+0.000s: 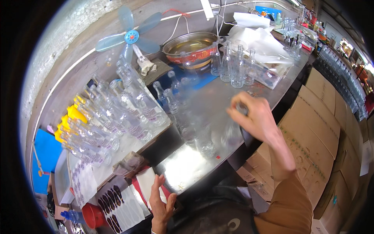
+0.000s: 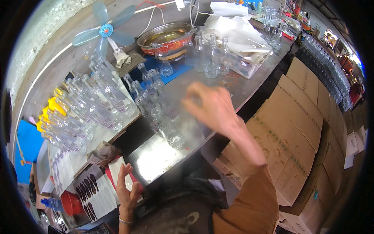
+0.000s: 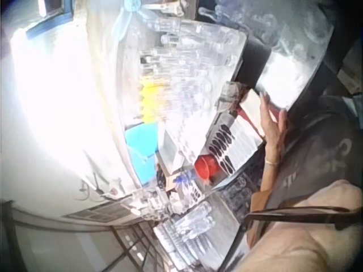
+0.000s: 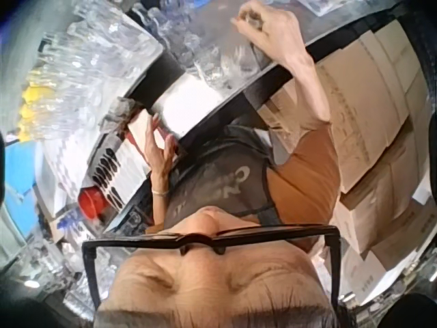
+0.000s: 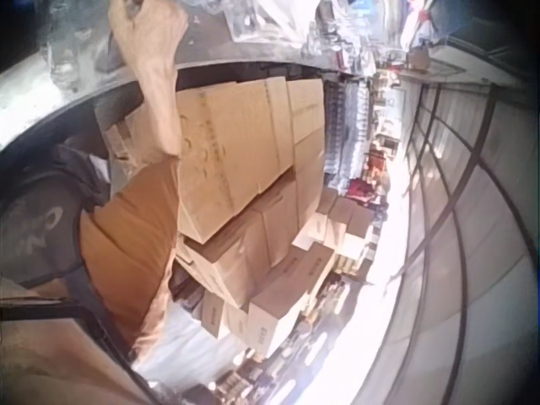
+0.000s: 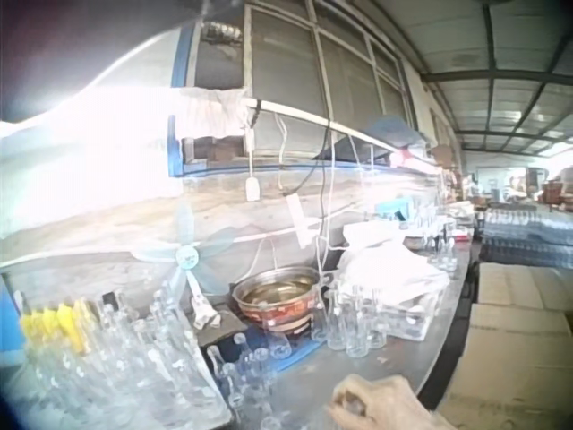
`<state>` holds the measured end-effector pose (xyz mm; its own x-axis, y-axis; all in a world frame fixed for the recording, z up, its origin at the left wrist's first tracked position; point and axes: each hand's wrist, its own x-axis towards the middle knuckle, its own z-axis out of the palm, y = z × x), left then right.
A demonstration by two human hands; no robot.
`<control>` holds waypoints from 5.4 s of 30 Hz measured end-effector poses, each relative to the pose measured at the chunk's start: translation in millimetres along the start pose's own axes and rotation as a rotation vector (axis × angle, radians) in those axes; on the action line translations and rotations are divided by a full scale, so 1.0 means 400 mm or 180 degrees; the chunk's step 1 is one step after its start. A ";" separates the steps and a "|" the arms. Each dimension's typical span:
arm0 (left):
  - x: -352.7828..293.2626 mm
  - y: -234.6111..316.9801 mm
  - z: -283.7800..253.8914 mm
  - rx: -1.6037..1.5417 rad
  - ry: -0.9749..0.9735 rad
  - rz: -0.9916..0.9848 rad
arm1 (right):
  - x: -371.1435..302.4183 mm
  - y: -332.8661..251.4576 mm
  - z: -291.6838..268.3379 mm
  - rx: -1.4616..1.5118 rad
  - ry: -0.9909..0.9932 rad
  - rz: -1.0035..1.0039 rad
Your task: The person repeatedly picks clear plastic bottles, places each into a clear plastic sleeve, and applies a printed label to the sleeve using a handheld applicator. The labeled bottles are set aside on the counter. The process is repeated for multiple bottles in a continuous sequence.
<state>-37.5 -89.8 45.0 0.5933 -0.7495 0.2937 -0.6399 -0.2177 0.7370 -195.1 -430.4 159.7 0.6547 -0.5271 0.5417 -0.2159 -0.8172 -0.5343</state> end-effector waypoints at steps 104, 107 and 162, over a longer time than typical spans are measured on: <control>-0.107 -0.156 -0.103 -0.0735 0.1182 -0.1243 | -0.308 -0.288 0.653 0.2189 -0.2003 -0.0064; -0.110 -0.167 -0.084 -0.1281 0.1213 -0.1291 | -0.310 -0.340 0.594 0.2095 -0.1854 -0.0134; -0.505 -0.330 -0.250 0.2080 0.1317 -0.1229 | -0.282 -0.180 0.579 0.3108 -0.2002 0.1693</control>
<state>-23.9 152.8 -50.5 0.8759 -0.2887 0.3865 -0.4341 -0.8213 0.3703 -85.6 -258.1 -13.2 0.9382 -0.3161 -0.1411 -0.1114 0.1104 -0.9876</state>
